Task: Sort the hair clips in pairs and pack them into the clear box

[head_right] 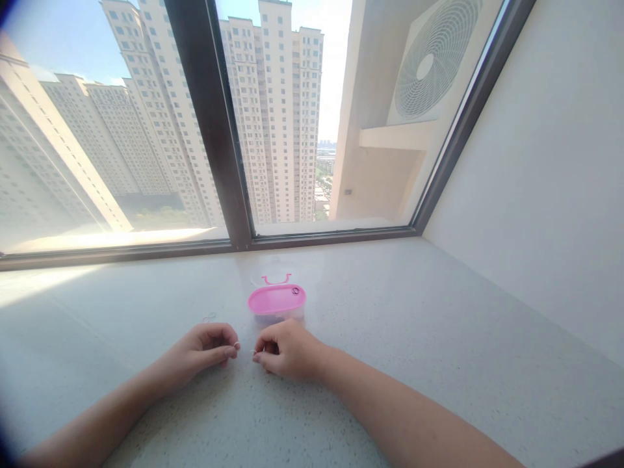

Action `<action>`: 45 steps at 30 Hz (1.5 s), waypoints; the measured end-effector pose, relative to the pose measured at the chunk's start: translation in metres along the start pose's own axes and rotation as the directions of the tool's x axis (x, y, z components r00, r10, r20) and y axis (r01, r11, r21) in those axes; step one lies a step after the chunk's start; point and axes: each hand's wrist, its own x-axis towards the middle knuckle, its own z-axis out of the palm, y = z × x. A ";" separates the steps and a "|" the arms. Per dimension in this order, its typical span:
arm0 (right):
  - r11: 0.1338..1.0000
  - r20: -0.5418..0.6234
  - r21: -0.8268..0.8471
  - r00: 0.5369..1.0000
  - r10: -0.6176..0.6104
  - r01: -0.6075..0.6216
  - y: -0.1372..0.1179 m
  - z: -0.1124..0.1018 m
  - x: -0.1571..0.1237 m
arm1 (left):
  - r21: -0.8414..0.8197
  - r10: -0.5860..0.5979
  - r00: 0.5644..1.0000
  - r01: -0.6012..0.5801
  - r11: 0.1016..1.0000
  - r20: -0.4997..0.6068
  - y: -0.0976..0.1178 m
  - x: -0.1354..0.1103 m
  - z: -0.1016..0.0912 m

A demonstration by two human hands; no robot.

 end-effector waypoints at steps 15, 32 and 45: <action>1.000 0.010 -0.029 1.000 -0.008 0.009 -0.002 -0.002 0.000 | 0.002 -0.002 1.000 0.002 1.000 0.001 0.002 0.000 0.000; 0.999 -0.005 -0.025 0.999 -0.038 0.038 0.001 -0.001 0.001 | 0.050 -0.009 1.000 0.008 0.999 0.011 0.006 -0.001 -0.001; 1.000 -0.010 0.012 1.000 -0.011 0.011 -0.001 -0.001 0.000 | 0.031 -0.012 1.000 0.012 0.999 0.012 0.005 0.000 0.000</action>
